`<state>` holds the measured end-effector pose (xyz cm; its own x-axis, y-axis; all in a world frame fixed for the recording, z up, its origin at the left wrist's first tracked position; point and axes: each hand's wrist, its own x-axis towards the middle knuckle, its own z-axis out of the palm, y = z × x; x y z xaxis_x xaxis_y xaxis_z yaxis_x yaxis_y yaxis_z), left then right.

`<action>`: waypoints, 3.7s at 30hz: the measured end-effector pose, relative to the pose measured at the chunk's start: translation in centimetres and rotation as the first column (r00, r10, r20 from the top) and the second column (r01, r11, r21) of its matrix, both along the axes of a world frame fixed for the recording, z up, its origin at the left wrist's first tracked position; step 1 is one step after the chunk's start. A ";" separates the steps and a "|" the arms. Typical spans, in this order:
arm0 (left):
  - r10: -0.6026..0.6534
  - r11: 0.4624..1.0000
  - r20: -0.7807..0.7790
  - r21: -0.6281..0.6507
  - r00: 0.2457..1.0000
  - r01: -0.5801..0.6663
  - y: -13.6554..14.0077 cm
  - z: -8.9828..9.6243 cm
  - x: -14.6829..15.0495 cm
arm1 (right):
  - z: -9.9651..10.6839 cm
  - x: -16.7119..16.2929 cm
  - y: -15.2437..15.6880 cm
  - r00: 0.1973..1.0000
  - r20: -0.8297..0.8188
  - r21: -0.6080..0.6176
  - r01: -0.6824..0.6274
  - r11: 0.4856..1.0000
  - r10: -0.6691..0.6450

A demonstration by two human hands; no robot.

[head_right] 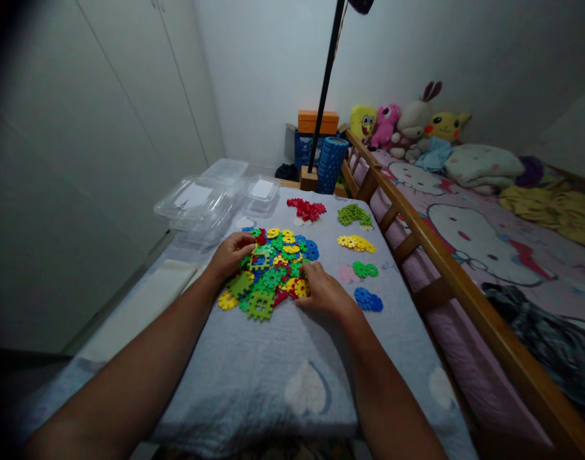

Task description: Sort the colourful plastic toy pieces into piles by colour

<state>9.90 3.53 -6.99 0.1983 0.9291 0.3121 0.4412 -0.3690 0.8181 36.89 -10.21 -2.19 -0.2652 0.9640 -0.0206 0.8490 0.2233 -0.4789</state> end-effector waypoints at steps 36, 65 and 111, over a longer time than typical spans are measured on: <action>-0.375 0.911 -0.767 -0.200 0.521 0.361 -8.5 5.4 3.8 | -3.8 -1.9 4.1 0.616 -0.734 0.086 0.501 0.861 -0.285; 0.008 0.970 -0.486 0.215 0.874 0.111 -4.6 3.5 2.9 | -1.7 -0.9 6.0 0.272 -0.897 -0.161 0.534 0.830 -0.349; 0.117 0.992 -0.096 -0.036 0.988 -0.121 -0.6 0.3 0.1 | 0.7 0.4 13.5 0.453 -0.814 -0.191 0.384 0.903 -0.365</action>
